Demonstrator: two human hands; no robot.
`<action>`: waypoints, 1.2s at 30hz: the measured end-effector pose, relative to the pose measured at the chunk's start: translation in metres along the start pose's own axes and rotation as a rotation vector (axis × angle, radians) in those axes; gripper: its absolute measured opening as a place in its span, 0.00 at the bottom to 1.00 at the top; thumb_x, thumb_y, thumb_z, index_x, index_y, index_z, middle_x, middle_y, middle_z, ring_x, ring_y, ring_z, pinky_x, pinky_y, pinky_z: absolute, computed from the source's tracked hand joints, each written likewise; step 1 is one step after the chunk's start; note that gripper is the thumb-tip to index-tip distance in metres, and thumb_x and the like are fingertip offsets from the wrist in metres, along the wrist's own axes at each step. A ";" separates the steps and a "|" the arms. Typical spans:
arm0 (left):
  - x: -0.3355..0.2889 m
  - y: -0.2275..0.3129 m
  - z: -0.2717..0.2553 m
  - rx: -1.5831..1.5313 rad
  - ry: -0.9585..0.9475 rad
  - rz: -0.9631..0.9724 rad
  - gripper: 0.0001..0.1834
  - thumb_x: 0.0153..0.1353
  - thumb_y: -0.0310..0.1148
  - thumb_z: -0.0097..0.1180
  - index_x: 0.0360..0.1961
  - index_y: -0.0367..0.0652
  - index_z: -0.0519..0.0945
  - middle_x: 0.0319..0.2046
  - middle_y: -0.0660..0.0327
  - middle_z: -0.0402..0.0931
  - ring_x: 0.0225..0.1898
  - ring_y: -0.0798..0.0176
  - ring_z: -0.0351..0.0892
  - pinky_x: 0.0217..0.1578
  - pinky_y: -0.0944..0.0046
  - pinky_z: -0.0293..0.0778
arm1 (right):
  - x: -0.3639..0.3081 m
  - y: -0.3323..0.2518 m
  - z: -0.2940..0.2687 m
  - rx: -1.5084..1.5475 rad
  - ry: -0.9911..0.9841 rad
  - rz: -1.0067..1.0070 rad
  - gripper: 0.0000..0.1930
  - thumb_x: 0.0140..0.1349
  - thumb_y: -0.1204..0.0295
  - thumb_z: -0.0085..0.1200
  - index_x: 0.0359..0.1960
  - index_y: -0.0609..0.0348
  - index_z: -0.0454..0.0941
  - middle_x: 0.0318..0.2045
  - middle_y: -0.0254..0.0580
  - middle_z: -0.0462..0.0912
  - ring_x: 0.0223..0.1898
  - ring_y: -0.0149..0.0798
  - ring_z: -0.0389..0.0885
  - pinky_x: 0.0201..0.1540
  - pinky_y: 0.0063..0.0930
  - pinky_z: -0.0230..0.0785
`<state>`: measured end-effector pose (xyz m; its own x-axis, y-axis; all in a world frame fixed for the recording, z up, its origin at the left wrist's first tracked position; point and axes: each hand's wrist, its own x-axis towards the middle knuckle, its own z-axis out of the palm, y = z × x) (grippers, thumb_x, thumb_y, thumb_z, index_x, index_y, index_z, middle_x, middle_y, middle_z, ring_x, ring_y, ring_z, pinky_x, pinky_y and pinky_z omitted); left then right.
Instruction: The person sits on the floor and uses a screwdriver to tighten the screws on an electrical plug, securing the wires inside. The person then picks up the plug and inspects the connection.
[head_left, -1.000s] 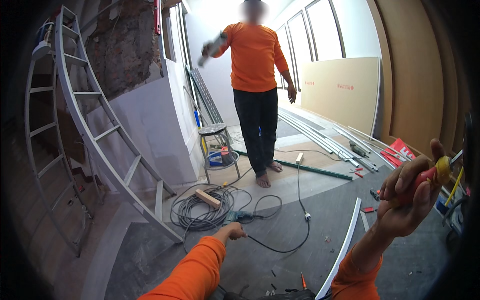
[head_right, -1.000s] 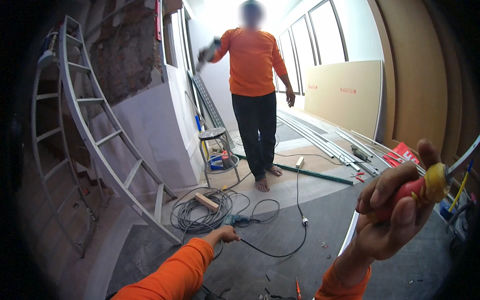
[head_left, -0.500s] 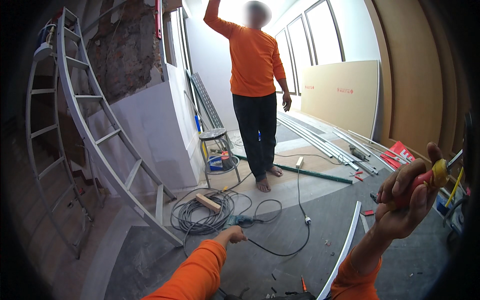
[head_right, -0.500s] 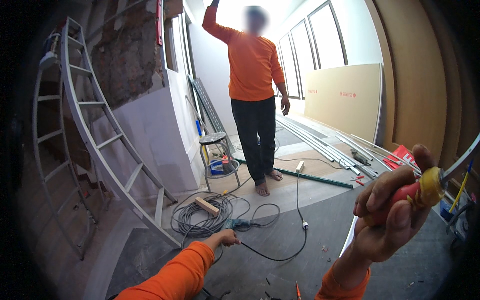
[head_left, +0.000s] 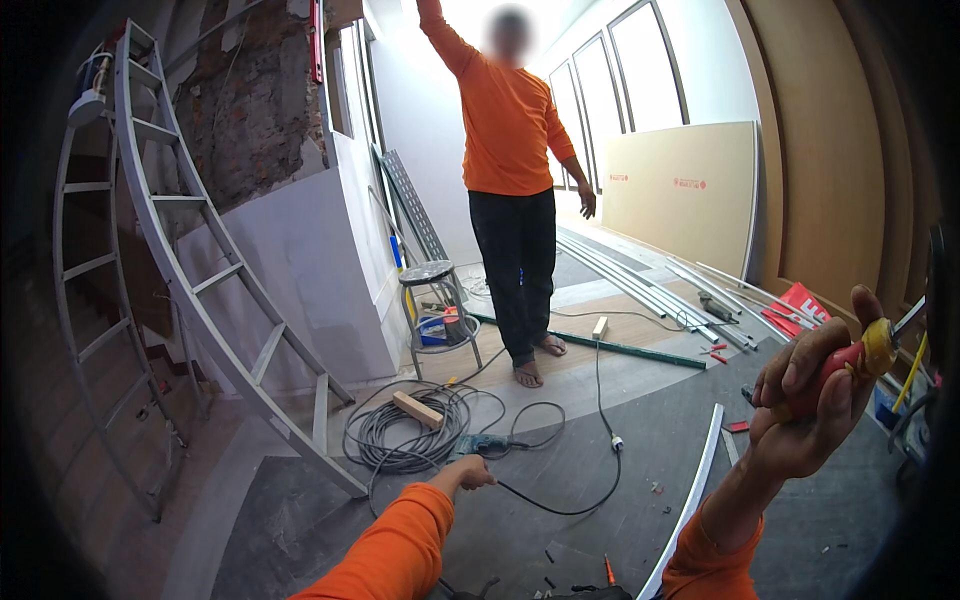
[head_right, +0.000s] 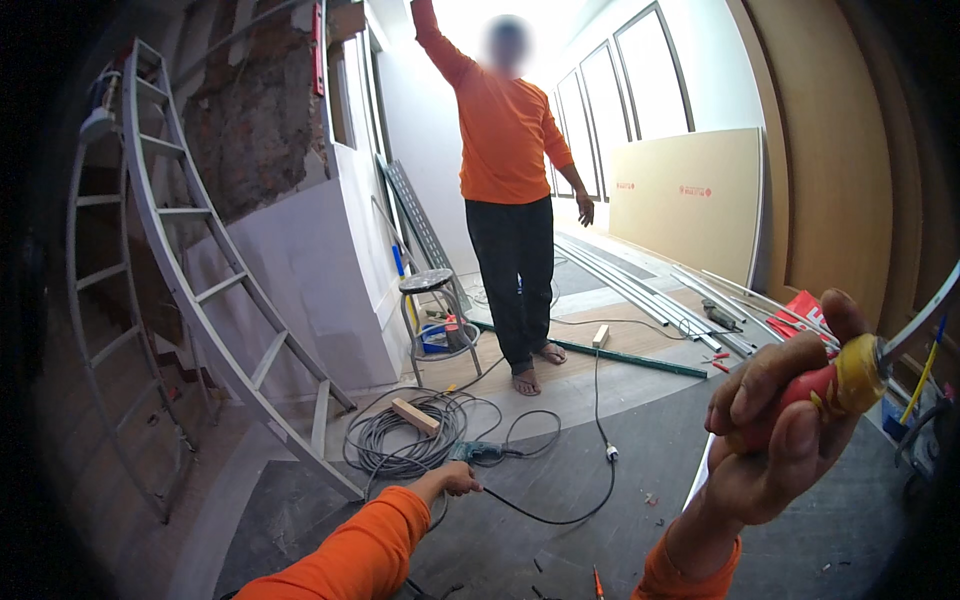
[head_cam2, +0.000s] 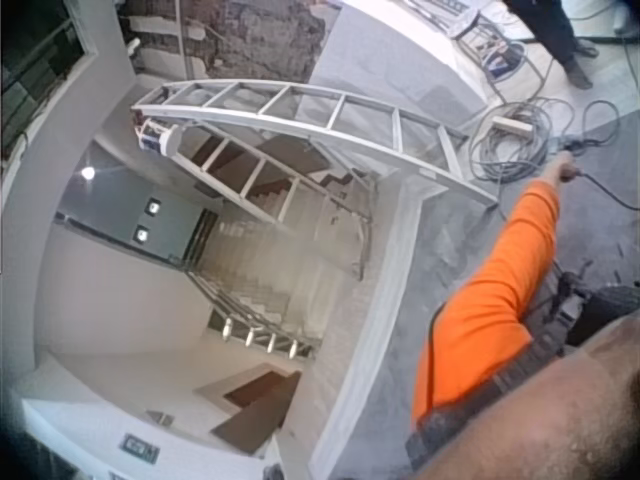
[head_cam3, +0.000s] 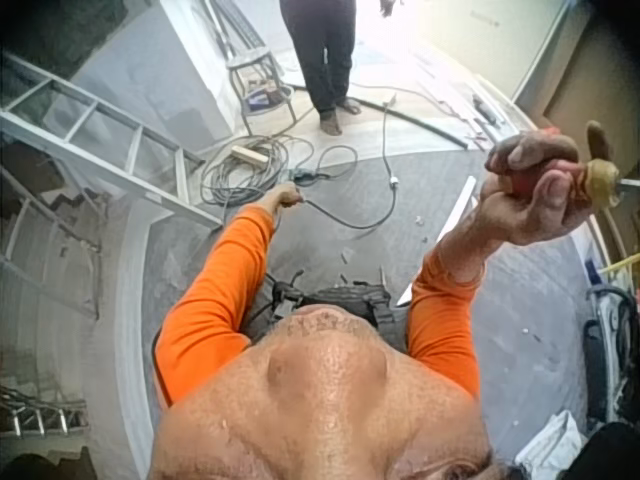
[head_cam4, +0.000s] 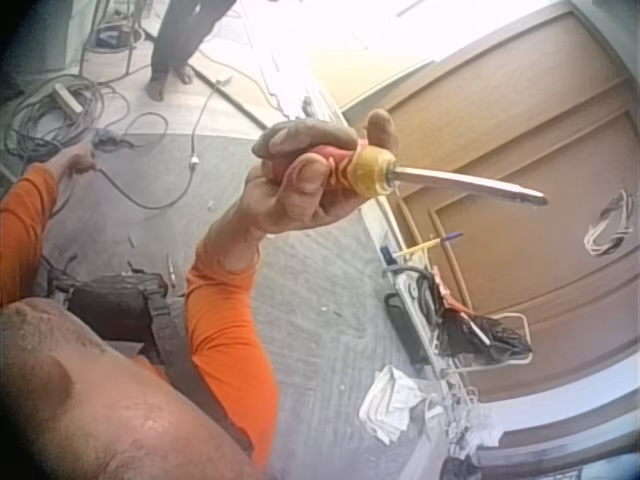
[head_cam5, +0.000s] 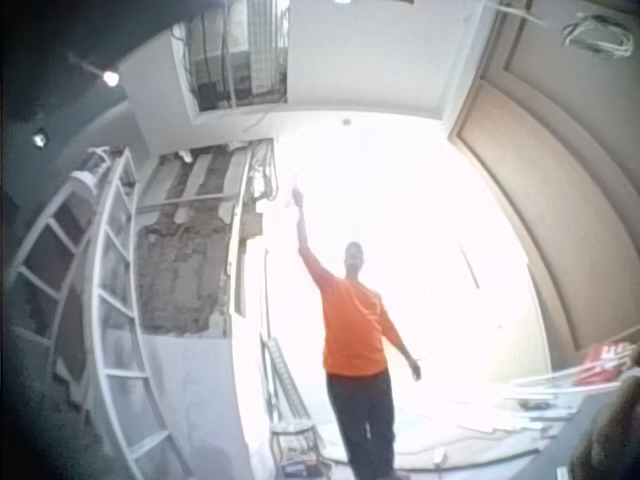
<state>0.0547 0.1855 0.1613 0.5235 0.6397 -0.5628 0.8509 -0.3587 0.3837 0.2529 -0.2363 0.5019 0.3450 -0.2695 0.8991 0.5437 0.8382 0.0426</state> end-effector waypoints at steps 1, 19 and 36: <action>0.000 0.000 0.000 0.000 0.000 0.000 0.23 0.67 0.44 0.63 0.48 0.29 0.85 0.41 0.47 0.86 0.43 0.48 0.88 0.45 0.54 0.84 | 0.000 0.000 0.000 0.002 -0.002 -0.002 0.37 0.72 0.55 0.54 0.70 0.75 0.57 0.23 0.38 0.72 0.14 0.25 0.65 0.14 0.18 0.63; 0.008 -0.005 0.003 0.020 -0.003 -0.003 0.24 0.66 0.47 0.65 0.45 0.32 0.84 0.34 0.54 0.85 0.34 0.57 0.85 0.36 0.58 0.80 | 0.001 0.010 -0.006 0.004 -0.080 -0.039 0.33 0.76 0.58 0.48 0.70 0.73 0.56 0.23 0.37 0.71 0.12 0.25 0.65 0.11 0.19 0.62; 0.005 -0.003 0.003 0.017 -0.012 -0.014 0.22 0.68 0.45 0.63 0.45 0.31 0.85 0.39 0.49 0.86 0.40 0.51 0.87 0.42 0.55 0.83 | -0.001 0.014 -0.007 0.009 -0.087 -0.029 0.33 0.75 0.58 0.48 0.70 0.73 0.56 0.23 0.37 0.71 0.12 0.25 0.66 0.12 0.19 0.63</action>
<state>0.0551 0.1876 0.1557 0.5118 0.6367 -0.5768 0.8588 -0.3611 0.3635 0.2655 -0.2271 0.4988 0.2616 -0.2516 0.9318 0.5451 0.8352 0.0724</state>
